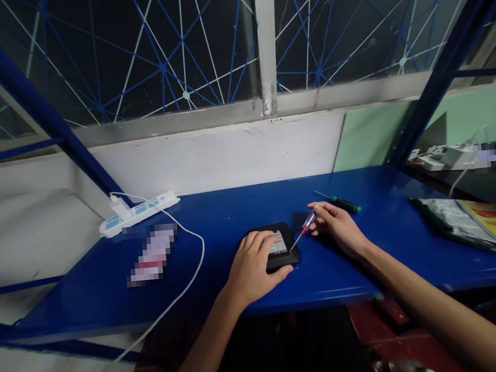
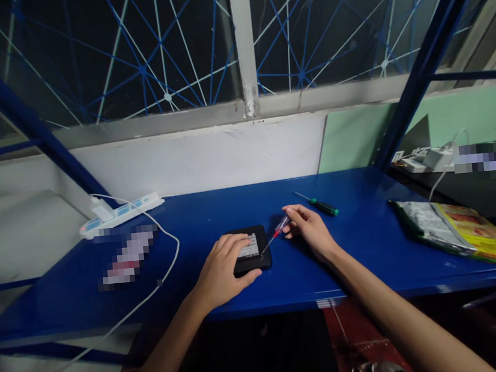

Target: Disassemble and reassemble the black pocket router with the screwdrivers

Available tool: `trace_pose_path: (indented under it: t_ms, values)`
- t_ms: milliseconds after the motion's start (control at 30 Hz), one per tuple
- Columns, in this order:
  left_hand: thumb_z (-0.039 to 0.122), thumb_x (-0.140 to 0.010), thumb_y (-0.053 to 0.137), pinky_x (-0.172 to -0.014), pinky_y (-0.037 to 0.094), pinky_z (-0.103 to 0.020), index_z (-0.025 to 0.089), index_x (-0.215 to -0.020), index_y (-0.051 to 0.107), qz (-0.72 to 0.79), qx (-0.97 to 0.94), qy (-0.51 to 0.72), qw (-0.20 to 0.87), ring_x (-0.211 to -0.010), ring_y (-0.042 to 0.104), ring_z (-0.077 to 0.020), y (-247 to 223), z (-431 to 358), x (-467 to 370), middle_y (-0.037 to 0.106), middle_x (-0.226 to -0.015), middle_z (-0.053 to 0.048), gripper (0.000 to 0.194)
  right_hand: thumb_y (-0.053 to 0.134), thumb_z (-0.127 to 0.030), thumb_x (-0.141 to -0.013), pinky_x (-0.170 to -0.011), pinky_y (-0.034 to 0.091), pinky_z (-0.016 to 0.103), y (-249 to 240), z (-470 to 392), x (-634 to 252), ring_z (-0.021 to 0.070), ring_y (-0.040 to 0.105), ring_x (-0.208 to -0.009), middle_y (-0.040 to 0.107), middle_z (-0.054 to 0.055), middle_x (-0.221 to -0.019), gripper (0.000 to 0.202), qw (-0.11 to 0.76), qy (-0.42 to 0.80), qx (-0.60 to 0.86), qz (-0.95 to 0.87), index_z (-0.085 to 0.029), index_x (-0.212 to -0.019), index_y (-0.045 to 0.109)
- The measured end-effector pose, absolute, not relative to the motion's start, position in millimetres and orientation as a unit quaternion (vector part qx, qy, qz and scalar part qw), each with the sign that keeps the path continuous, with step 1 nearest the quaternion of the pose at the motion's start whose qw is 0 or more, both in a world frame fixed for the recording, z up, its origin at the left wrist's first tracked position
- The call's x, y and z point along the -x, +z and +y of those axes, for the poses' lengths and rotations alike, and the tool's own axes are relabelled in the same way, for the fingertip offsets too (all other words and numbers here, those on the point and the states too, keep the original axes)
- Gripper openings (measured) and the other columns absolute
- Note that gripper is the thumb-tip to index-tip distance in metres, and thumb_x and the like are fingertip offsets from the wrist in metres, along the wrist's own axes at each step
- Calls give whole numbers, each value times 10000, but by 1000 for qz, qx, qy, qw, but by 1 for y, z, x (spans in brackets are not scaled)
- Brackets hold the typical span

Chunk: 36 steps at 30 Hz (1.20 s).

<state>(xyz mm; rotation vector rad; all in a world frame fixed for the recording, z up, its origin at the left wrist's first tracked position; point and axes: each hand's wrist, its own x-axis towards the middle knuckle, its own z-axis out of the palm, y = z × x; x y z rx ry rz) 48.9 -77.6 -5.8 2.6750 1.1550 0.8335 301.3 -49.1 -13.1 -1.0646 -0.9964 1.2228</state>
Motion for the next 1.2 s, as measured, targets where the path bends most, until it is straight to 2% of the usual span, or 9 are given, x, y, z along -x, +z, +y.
trace_pose_path:
  t_ms: [333,433,533,667,767,833,900,967,1200]
  values:
    - [402,-807,743,-1032,435,-470,215,-1240,558,385,-886,255,44,-1204,528,-297,-6,-78,-50,593,-1305,-82,507,767,-552,-742,-544,549,257,-16,-48,-304,147,658,-597,671,-13,-647,461,621,491,453,-410,-181,-1006,691]
    - [424,-800,741,-1043,433,-483,211,-1238,567,402,-878,255,34,-1214,519,-305,-6,-79,-51,585,-1314,-88,517,802,-539,-704,-614,585,278,-18,-42,-304,145,659,-607,651,-33,-626,444,643,482,445,-394,-189,-955,695]
    - [491,-781,742,-1058,429,-503,204,-1261,560,433,-864,254,25,-1244,498,-323,-8,-80,-52,557,-1356,-103,588,838,-512,-665,-722,606,285,-19,-24,-300,129,667,-635,664,-43,-669,427,665,472,439,-377,-197,-908,685]
    - [586,-739,742,-1089,411,-537,172,-1345,504,484,-838,251,32,-1314,458,-364,-13,-82,-45,510,-1423,-145,772,861,-462,-653,-750,609,295,-21,12,-280,143,692,-687,687,-26,-723,391,656,485,436,-381,-185,-853,673]
    - [596,-759,717,-1114,396,-537,147,-1417,428,505,-827,238,59,-1372,425,-372,-17,-84,-31,456,-1489,-180,847,816,-379,-752,-781,597,319,-24,37,-259,151,689,-728,687,-7,-758,291,630,500,442,-396,-162,-878,669]
    - [575,-790,695,-1127,391,-530,130,-1442,391,509,-827,223,81,-1396,413,-367,-19,-87,-21,440,-1507,-195,846,710,-348,-874,-809,586,362,-26,51,-246,169,687,-838,700,40,-952,261,608,512,449,-408,-144,-1028,659]
    - [557,-812,680,-1138,380,-535,121,-1454,369,514,-827,206,96,-1410,404,-367,-21,-89,-15,446,-1507,-201,836,627,-341,-940,-843,572,412,-28,60,-234,203,665,-979,654,81,-1167,312,584,526,455,-419,-157,-1192,611]
    - [562,-820,674,-1145,366,-553,123,-1455,365,520,-826,193,101,-1422,386,-378,-21,-91,-13,443,-1512,-204,831,604,-350,-954,-873,561,440,-31,68,-223,225,642,-1055,611,95,-1264,355,562,538,458,-430,-176,-1262,578]
    - [580,-821,671,-1131,381,-566,155,-1448,373,519,-823,213,89,-1409,406,-383,-23,-94,-16,466,-1499,-189,814,603,-350,-955,-870,562,435,-34,83,-200,221,644,-1047,615,92,-1256,346,521,564,449,-457,-177,-1254,583]
